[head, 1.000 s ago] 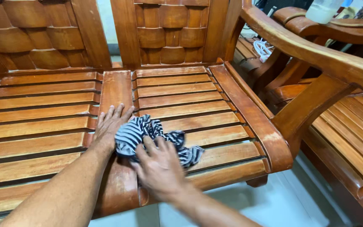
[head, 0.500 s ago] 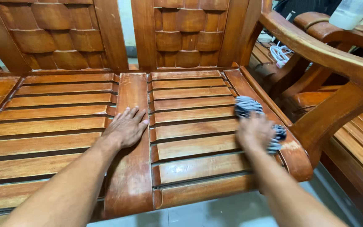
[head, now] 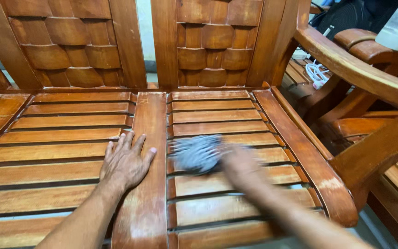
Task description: The person wipes a wooden bench with a striped cloth. They clean the slatted seat and the curved backrest, moving the cloth back and forth across the surfaces.
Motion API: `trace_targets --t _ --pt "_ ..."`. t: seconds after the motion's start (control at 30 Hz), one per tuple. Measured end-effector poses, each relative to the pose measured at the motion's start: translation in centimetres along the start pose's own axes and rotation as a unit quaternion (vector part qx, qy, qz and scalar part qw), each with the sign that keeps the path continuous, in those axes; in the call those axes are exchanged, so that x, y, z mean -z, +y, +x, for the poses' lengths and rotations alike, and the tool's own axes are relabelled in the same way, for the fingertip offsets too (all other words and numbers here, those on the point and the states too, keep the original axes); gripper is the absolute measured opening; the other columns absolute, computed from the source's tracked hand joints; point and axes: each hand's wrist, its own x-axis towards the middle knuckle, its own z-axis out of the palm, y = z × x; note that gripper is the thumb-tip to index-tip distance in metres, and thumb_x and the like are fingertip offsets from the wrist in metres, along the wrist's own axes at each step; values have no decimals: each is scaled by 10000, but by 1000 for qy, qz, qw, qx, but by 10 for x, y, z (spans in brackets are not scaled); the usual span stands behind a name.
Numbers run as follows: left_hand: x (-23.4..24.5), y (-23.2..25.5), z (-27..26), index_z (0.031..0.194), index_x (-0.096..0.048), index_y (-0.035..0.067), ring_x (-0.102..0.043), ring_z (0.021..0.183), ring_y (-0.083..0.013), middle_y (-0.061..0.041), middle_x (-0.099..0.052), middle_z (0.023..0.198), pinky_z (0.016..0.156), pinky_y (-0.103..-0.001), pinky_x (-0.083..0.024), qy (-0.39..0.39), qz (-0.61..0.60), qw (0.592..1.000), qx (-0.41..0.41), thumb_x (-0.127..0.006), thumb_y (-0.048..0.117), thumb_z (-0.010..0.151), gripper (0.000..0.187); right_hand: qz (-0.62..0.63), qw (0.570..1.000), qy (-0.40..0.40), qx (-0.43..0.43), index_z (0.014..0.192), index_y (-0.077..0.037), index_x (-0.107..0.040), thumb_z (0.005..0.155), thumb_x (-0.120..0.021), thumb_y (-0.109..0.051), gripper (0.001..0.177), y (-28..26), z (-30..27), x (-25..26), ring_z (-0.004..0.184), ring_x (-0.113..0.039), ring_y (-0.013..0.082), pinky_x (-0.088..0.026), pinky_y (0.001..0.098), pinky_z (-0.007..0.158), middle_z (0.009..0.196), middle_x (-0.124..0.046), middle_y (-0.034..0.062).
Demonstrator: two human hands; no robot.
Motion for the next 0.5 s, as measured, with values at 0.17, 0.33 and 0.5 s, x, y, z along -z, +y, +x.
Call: trace_targets --t 0.17,0.33,0.5 --pt "20 21 -6 1605 -211 240 -13 1573 -235 -72 -43 1703 1258 -459 21 -59 25 997 40 -292 718 941 822 -130 928 0 -348 1264 19 -592 952 -582 -279 431 117 -17 16 1103 -582 416 -465 533 971 1188 -632 253" --pt "20 37 -5 1615 -187 238 -5 1574 -267 -76 -18 1710 1258 -493 21 -56 26 995 74 -247 697 964 799 -170 895 -71 -405 1263 -8 -631 968 -521 -163 351 97 73 -61 1192 -580 344 -453 490 1015 1259 -635 218" --pt "16 43 -5 1624 -175 218 -26 1578 -268 -77 -55 1712 1265 -498 10 -42 26 994 101 -261 695 957 824 -49 975 -153 -155 1377 -59 -559 854 -604 -68 526 -44 134 -107 1321 -488 364 -378 519 1111 1416 -538 220"
